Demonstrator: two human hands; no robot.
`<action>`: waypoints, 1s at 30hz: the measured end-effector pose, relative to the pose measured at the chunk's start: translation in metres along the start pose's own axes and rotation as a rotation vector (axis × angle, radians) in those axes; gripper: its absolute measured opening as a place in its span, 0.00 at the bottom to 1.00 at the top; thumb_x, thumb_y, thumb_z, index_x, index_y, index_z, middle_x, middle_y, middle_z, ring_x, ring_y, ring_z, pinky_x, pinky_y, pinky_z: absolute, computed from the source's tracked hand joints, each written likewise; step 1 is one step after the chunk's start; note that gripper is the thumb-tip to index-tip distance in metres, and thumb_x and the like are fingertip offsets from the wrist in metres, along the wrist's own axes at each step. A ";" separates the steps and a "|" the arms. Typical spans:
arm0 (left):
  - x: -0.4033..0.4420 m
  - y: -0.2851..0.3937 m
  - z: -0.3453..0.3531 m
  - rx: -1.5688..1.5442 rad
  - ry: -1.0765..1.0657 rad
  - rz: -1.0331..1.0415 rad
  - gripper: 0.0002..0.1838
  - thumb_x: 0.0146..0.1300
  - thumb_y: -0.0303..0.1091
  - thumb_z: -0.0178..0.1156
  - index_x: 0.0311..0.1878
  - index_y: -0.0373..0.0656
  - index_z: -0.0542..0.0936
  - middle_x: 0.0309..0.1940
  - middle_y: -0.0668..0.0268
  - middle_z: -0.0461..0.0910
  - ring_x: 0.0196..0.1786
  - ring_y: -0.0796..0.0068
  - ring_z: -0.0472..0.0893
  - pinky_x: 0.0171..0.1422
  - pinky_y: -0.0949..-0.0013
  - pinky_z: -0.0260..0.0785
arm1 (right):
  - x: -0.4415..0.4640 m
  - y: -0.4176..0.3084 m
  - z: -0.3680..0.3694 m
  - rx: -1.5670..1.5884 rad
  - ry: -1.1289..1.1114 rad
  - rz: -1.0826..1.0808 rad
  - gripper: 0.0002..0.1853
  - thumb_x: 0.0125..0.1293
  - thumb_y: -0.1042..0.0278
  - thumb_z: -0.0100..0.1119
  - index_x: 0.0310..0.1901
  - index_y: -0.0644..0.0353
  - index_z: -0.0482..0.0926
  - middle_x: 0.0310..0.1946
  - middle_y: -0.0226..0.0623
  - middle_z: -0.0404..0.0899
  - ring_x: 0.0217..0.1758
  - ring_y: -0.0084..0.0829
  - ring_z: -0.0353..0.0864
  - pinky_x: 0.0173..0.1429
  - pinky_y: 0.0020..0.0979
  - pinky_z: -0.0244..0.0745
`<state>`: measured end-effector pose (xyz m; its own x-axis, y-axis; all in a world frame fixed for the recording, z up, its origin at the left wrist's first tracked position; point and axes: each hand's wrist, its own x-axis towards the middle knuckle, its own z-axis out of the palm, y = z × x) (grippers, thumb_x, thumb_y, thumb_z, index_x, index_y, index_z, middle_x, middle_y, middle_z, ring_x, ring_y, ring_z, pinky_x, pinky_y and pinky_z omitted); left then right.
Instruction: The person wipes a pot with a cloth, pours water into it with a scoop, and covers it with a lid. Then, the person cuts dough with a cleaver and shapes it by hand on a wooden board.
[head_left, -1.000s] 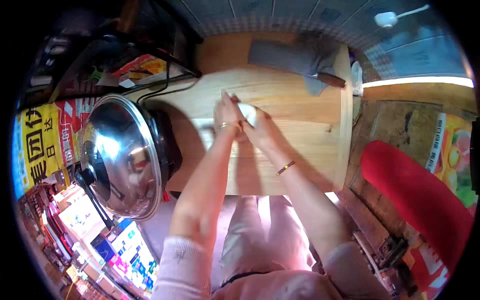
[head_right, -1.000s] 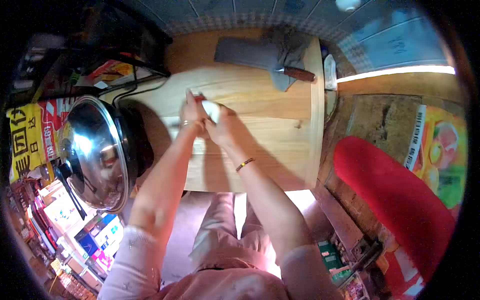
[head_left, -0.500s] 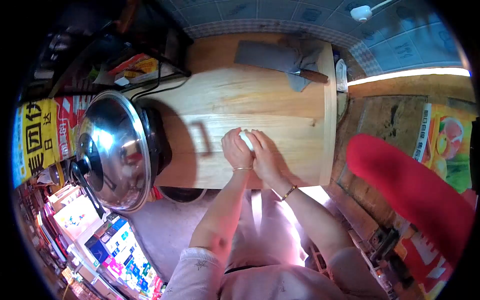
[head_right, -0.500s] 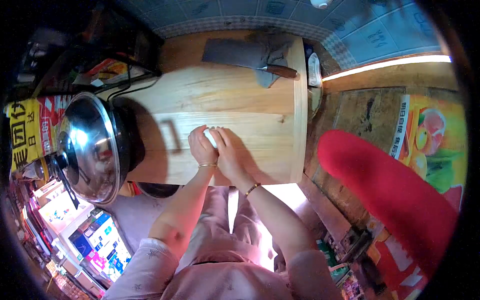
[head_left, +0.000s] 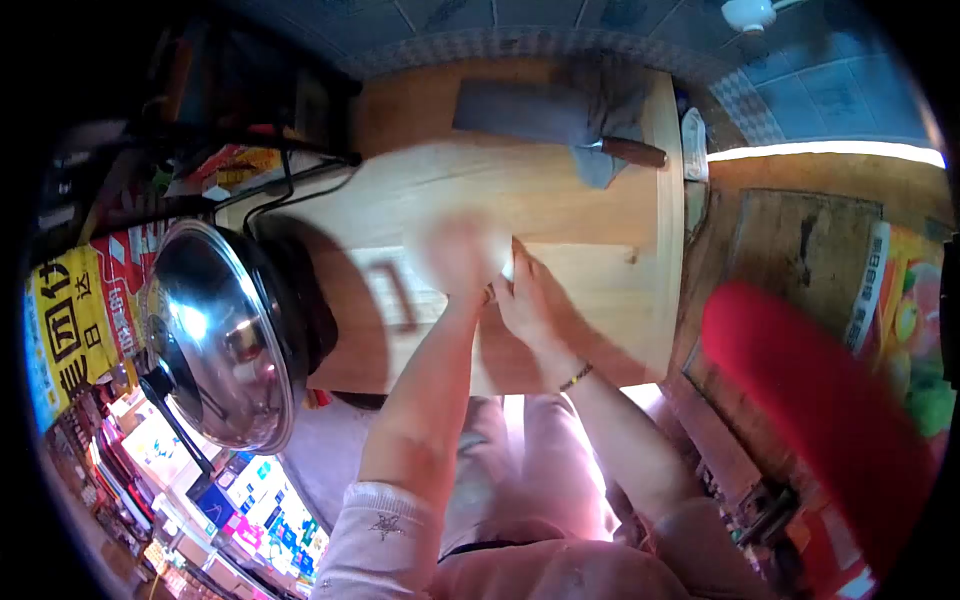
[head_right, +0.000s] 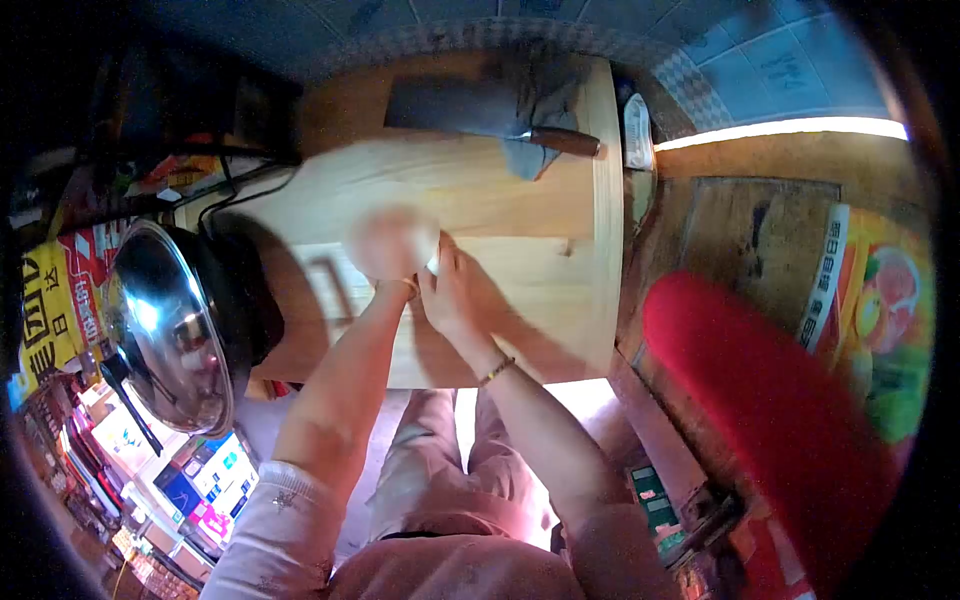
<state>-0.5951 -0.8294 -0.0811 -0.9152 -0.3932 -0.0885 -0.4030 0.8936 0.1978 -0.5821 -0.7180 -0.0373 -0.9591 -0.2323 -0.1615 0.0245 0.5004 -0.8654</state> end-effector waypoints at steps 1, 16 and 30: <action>0.002 -0.002 -0.002 0.053 -0.015 0.016 0.15 0.55 0.39 0.56 0.46 0.45 0.75 0.38 0.60 0.75 0.43 0.62 0.74 0.49 0.59 0.66 | 0.006 -0.004 0.001 -0.008 0.001 0.000 0.25 0.57 0.73 0.55 0.58 0.63 0.64 0.49 0.51 0.72 0.52 0.53 0.69 0.59 0.43 0.64; -0.050 -0.005 -0.054 -0.350 0.284 0.122 0.10 0.58 0.36 0.50 0.35 0.42 0.79 0.33 0.57 0.79 0.38 0.56 0.76 0.44 0.56 0.66 | -0.032 -0.030 0.003 -0.163 -0.101 -0.257 0.26 0.48 0.83 0.52 0.54 0.62 0.69 0.53 0.50 0.69 0.58 0.49 0.66 0.62 0.40 0.63; 0.011 -0.003 -0.034 0.100 -0.034 -0.096 0.11 0.57 0.37 0.54 0.42 0.49 0.79 0.40 0.64 0.78 0.45 0.62 0.75 0.51 0.57 0.63 | 0.002 -0.031 -0.008 0.310 -0.211 0.267 0.32 0.59 0.78 0.53 0.65 0.63 0.55 0.59 0.53 0.62 0.61 0.45 0.65 0.59 0.37 0.67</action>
<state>-0.6039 -0.8434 -0.0499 -0.8712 -0.4718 -0.1355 -0.4849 0.8700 0.0887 -0.5873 -0.7272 -0.0075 -0.8300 -0.3099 -0.4638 0.3773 0.3005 -0.8760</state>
